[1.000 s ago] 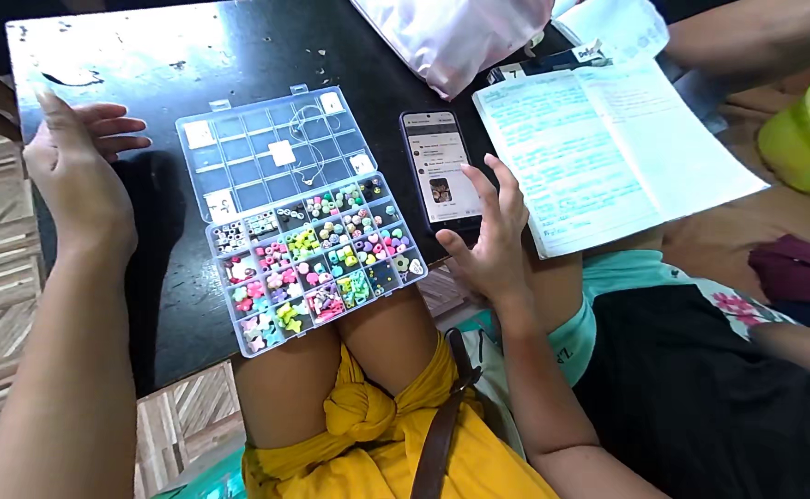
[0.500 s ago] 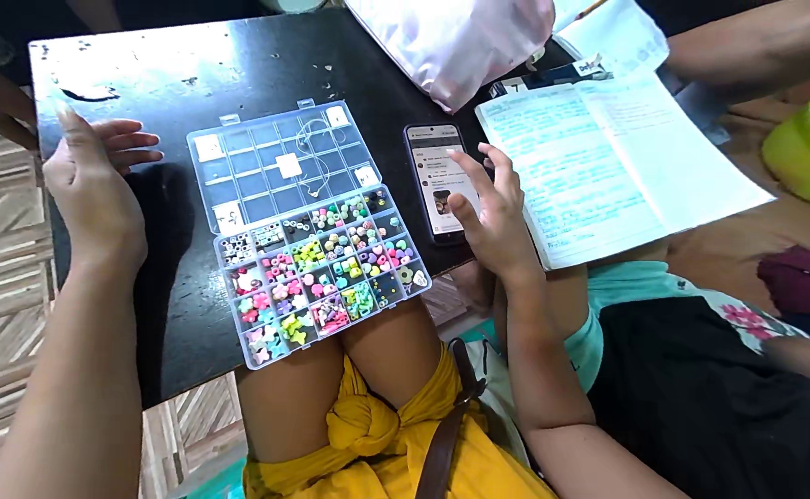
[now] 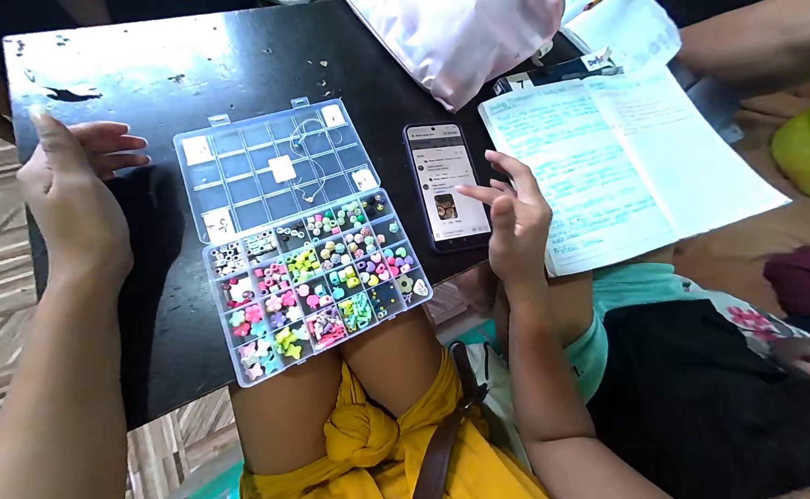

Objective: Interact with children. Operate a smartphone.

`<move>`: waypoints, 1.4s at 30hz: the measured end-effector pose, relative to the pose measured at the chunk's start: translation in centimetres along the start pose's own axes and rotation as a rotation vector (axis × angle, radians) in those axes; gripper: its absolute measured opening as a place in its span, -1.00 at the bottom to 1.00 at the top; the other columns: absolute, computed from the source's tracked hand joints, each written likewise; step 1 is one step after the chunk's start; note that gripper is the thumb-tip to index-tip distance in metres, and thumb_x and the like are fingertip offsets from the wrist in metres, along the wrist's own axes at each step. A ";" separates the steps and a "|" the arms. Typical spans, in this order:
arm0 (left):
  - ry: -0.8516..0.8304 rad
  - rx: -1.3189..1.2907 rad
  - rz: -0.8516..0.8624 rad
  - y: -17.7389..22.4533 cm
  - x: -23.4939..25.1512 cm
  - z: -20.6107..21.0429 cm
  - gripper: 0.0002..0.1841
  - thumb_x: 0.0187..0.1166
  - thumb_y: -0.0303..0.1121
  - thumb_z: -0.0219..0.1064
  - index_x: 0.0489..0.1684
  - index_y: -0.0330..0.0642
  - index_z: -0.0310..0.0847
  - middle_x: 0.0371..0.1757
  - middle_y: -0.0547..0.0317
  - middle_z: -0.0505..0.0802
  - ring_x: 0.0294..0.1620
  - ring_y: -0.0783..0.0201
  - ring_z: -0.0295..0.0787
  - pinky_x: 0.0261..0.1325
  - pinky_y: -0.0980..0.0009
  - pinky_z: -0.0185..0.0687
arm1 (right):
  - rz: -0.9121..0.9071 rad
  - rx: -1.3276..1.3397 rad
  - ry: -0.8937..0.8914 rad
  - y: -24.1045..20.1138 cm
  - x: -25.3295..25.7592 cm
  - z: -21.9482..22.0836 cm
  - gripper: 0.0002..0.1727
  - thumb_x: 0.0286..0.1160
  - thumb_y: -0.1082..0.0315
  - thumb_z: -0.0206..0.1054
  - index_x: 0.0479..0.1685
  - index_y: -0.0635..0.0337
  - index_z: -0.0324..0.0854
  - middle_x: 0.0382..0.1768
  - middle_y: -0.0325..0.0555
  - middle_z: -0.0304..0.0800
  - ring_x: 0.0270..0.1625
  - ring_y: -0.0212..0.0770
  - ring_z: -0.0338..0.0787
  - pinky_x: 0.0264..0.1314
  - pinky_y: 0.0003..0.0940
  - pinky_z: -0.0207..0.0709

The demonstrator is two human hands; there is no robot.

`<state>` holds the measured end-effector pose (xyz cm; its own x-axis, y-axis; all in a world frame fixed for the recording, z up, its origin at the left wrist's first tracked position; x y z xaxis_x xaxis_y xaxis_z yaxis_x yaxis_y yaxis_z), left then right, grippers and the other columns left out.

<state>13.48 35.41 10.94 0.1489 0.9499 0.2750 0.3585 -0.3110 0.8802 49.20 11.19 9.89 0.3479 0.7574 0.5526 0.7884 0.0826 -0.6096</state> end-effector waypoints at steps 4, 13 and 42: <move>0.003 0.012 0.001 -0.3 0.2 -0.1 -0.35 0.92 -0.08 -0.46 0.27 -0.37 0.54 0.03 0.26 0.81 0.01 0.62 0.73 0.25 0.56 0.54 | -0.021 0.077 0.064 0.2 -0.3 -0.6 -0.12 0.76 -0.35 -0.21 0.16 0.25 0.80 0.50 0.32 0.51 0.62 0.02 0.51 0.63 -0.19 0.43; 0.012 0.003 -0.010 0.1 -0.1 0.0 -0.35 0.92 -0.10 -0.47 0.25 -0.37 0.55 0.03 0.25 0.80 0.02 0.60 0.73 0.27 0.54 0.55 | 0.075 -0.119 -0.055 0.3 0.0 0.3 -0.11 0.74 -0.37 -0.36 0.47 0.06 0.67 0.66 0.26 0.36 0.64 0.13 0.44 0.62 -0.03 0.32; 0.014 -0.006 -0.011 0.0 0.0 0.0 -0.34 0.92 -0.08 -0.45 0.24 -0.37 0.56 0.04 0.25 0.80 0.04 0.60 0.72 0.29 0.53 0.54 | -0.069 -0.061 0.075 0.1 -0.9 -0.6 0.02 0.70 -0.44 -0.39 0.26 0.28 0.73 0.55 0.33 0.47 0.64 0.02 0.46 0.67 -0.18 0.33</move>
<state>13.52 35.42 10.98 0.1321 0.9537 0.2701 0.3544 -0.3000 0.8857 49.23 10.16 9.69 0.3272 0.7005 0.6342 0.8403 0.0912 -0.5343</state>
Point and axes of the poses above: each hand's wrist, its own x-axis towards the middle knuckle, its own z-axis out of the palm, y = z × x, the point moved 7 cm from there along x, towards the middle knuckle
